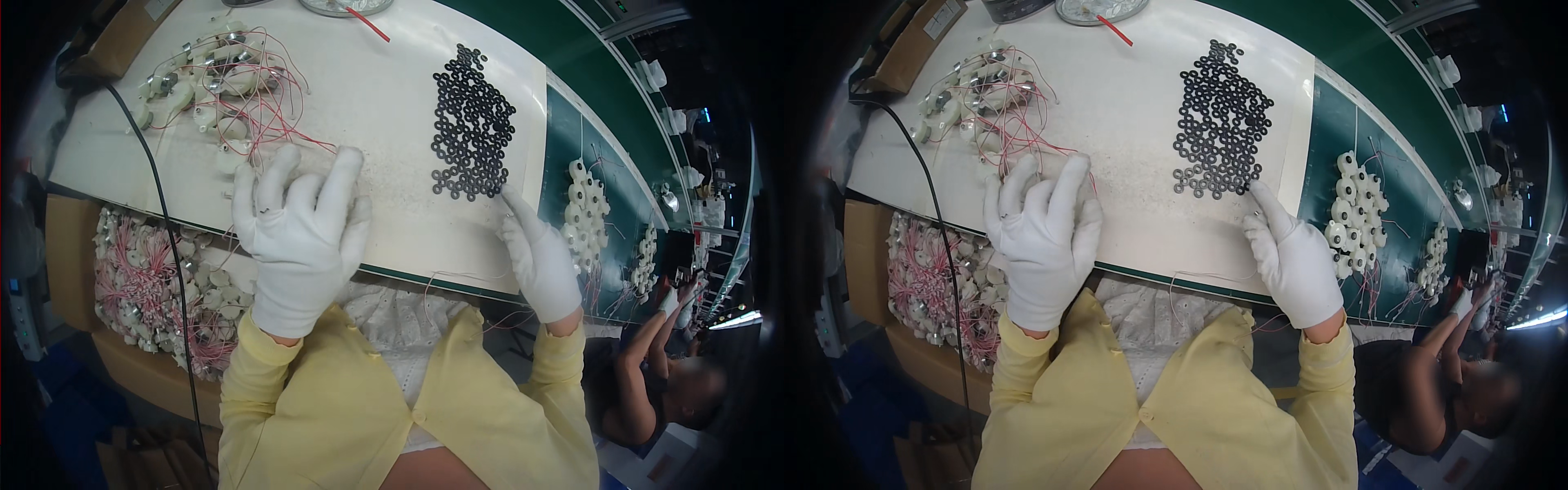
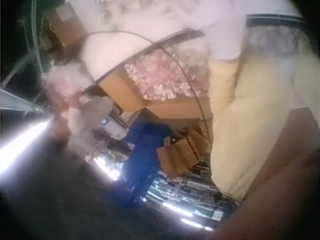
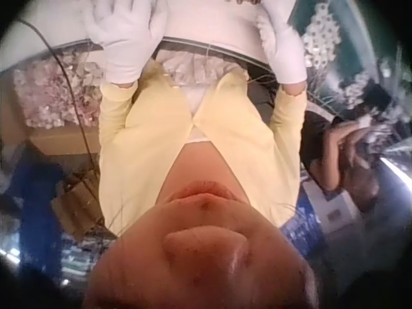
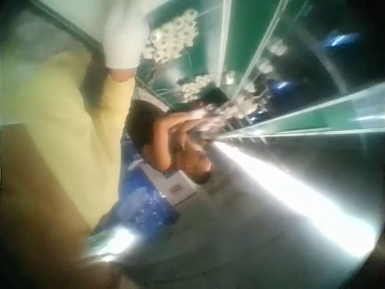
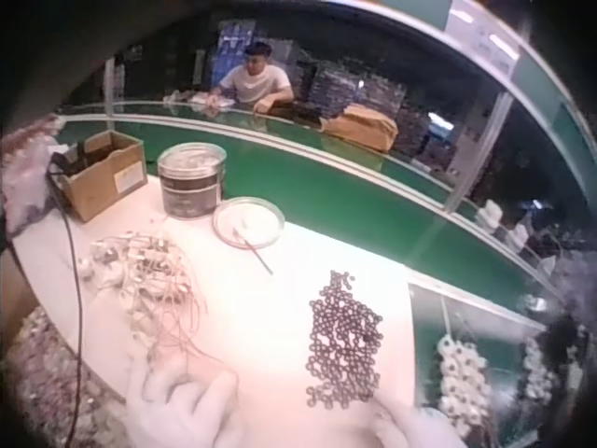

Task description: The person inserts small black circular components into white plastic housings with attached wires. They pick up a housing, place a component into a recess, and set the unit aside on the table. The person repeats this process continuously, handling the parts by hand.

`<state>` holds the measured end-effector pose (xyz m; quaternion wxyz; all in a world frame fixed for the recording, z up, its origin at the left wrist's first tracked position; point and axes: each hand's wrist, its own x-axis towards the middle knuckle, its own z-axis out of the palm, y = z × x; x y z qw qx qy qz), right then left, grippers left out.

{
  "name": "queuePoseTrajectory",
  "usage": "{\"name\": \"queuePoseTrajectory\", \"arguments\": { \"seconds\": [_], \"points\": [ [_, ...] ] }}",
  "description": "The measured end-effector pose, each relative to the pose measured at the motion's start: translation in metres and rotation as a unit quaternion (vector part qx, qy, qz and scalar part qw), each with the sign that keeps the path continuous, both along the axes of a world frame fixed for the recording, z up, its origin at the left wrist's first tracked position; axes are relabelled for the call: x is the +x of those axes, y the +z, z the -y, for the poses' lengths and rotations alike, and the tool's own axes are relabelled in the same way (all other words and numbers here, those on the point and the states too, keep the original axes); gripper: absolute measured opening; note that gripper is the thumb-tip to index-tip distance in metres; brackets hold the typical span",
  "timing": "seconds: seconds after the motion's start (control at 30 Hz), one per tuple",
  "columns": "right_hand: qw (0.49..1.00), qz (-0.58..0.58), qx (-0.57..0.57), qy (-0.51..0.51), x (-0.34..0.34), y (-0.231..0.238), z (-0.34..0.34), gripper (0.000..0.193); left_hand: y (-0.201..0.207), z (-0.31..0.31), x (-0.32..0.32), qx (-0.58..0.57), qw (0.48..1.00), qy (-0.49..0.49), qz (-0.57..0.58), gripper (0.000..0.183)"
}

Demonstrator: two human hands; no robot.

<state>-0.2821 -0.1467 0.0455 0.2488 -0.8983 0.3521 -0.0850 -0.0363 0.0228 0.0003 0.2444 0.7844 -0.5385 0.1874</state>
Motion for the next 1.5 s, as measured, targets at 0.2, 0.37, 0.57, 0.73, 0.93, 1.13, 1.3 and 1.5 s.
{"name": "queuePoseTrajectory", "arguments": {
  "seconds": [0.2, 0.37, 0.57, 0.73, 0.93, 1.13, 1.3, 1.5],
  "points": [
    [0.998, 0.037, 0.041, -0.033, 0.001, -0.014, 0.001, 0.047, -0.003, 0.01, -0.008, -0.004, 1.0, -0.007, -0.028, 0.053],
    [0.987, 0.11, 0.113, -0.044, 0.002, -0.021, 0.004, 0.047, -0.004, 0.012, -0.007, 0.012, 0.999, -0.008, -0.042, 0.051],
    [0.994, 0.057, -0.053, 0.071, 0.021, 0.0, 0.006, 0.039, -0.008, 0.013, -0.005, -0.012, 0.998, -0.012, -0.056, 0.048],
    [0.997, 0.064, -0.013, 0.043, 0.023, 0.0, 0.004, 0.034, -0.009, 0.013, -0.007, -0.015, 0.997, -0.008, -0.07, 0.048],
    [0.989, 0.095, 0.099, -0.06, 0.024, -0.005, -0.002, 0.03, -0.012, 0.013, -0.007, -0.03, 0.997, -0.007, -0.073, 0.046],
    [0.99, 0.115, -0.069, 0.036, 0.024, -0.019, 0.008, 0.027, -0.013, 0.014, -0.008, -0.04, 0.997, -0.005, -0.07, 0.046],
    [0.983, 0.052, -0.149, 0.098, 0.038, -0.005, 0.006, 0.033, -0.013, 0.014, -0.007, -0.04, 0.997, -0.004, -0.067, 0.045],
    [0.953, -0.053, -0.257, 0.152, 0.039, 0.017, 0.001, 0.033, -0.012, 0.015, -0.007, -0.04, 0.997, -0.005, -0.069, 0.045]
  ]
}}
